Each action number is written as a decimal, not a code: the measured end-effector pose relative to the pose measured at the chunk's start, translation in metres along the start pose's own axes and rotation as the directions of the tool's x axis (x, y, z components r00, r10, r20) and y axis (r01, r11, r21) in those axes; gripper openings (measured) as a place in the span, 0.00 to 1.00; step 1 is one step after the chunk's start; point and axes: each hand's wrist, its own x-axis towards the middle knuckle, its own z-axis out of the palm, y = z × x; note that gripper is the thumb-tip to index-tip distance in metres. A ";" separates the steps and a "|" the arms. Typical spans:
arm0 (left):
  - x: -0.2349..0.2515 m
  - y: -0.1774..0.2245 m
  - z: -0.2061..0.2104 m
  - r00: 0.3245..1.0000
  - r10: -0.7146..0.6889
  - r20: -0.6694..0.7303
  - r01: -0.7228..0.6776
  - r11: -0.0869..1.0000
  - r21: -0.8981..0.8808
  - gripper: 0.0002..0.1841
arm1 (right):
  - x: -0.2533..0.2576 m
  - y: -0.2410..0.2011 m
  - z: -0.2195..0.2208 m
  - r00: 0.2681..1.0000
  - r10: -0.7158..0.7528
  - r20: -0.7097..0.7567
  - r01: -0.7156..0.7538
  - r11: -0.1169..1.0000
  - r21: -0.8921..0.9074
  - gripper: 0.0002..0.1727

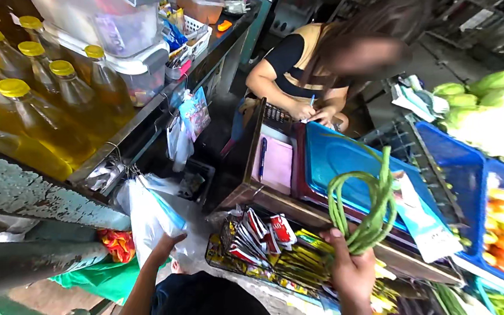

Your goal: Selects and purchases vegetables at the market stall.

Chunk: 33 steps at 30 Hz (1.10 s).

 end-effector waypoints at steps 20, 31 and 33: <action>-0.049 -0.099 -0.035 0.916 -0.016 -0.400 0.003 0.999 -0.034 0.16 | 0.001 0.005 -0.001 0.999 -0.049 0.015 0.049 0.999 0.001 0.14; -0.085 -0.037 -0.002 0.898 0.338 -0.281 -0.271 0.929 0.251 0.10 | 0.004 0.005 -0.005 0.997 -0.051 0.050 0.049 0.998 0.050 0.11; -0.096 -0.014 0.006 0.889 0.354 -0.292 -0.311 0.932 0.185 0.09 | 0.006 0.004 -0.009 0.997 -0.033 0.069 0.026 0.995 0.093 0.09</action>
